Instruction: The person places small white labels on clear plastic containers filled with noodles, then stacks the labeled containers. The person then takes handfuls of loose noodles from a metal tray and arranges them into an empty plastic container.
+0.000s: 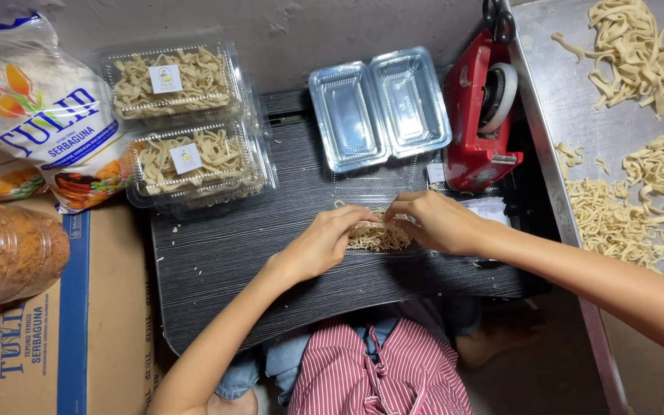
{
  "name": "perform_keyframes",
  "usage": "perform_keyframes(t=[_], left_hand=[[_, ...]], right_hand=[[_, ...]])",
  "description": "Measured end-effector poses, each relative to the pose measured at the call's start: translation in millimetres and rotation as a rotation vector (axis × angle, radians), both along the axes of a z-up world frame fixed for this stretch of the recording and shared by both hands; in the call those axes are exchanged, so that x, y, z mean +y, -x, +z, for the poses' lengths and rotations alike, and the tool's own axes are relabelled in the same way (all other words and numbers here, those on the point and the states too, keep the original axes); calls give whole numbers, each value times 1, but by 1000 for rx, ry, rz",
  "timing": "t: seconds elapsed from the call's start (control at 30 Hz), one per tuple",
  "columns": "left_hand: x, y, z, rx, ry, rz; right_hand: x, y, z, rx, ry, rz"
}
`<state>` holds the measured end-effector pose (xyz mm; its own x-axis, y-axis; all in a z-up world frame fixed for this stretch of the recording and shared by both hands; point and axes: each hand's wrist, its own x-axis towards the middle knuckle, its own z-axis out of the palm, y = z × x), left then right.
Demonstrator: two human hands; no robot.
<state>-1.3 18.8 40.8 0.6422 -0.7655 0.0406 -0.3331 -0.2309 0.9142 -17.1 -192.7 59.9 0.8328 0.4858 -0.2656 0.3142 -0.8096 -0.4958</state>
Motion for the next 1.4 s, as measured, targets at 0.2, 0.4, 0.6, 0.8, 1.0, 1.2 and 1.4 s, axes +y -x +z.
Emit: perform_keyframes(t=[0.2,0.4,0.6,0.8,1.0,1.2,1.4], left_hand=[[-7,6,-22,-215,-108,-24],[-12,4,-75,-681,-352,-25],[-7,2,-83,-954,-458,128],[-9,11,-73,-800,-381,19],[-9,12,-66,-733,-336,-80],[-33,8,-44,-739,-109,50],[-107,12,-24,-735,170,43]], right_hand=[[-1,16,-15,-318,225,312],[-13,21,-35,-366,344,453],[-30,16,-35,-462,530,394],[-30,27,-28,-366,419,522],[-49,34,23,-396,334,468],[-139,56,78,-630,252,-103],[-191,76,83,-346,170,-461]])
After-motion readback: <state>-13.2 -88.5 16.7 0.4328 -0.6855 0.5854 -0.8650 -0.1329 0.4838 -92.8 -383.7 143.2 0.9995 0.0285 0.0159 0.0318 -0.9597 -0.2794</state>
